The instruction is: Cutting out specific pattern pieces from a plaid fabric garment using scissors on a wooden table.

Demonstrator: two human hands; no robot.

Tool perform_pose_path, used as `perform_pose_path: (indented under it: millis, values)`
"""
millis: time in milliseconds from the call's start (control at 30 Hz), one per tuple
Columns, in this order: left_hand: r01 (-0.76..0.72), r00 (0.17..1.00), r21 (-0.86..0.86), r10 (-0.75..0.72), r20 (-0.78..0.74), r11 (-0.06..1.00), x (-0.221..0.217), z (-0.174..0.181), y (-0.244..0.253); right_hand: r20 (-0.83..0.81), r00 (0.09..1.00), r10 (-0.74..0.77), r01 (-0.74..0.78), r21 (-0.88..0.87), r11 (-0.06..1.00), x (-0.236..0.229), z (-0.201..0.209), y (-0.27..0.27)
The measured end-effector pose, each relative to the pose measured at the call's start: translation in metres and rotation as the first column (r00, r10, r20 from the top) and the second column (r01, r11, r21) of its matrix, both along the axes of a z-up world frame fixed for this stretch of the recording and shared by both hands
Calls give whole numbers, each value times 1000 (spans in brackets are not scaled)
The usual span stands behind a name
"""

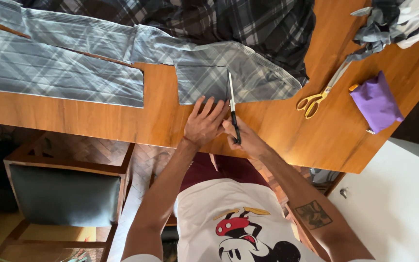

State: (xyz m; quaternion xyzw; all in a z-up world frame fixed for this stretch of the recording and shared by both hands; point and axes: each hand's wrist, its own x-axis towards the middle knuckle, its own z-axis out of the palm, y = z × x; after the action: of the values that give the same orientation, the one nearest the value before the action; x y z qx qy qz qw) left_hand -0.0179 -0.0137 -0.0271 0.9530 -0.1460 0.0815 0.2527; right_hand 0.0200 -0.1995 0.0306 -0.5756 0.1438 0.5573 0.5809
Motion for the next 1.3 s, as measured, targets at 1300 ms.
perform_pose_path:
  millis: [1300]
  values:
    - [-46,995,-42,50,89,998,1,-5,0,-25,996,90,-90,-12,996,52,14,9]
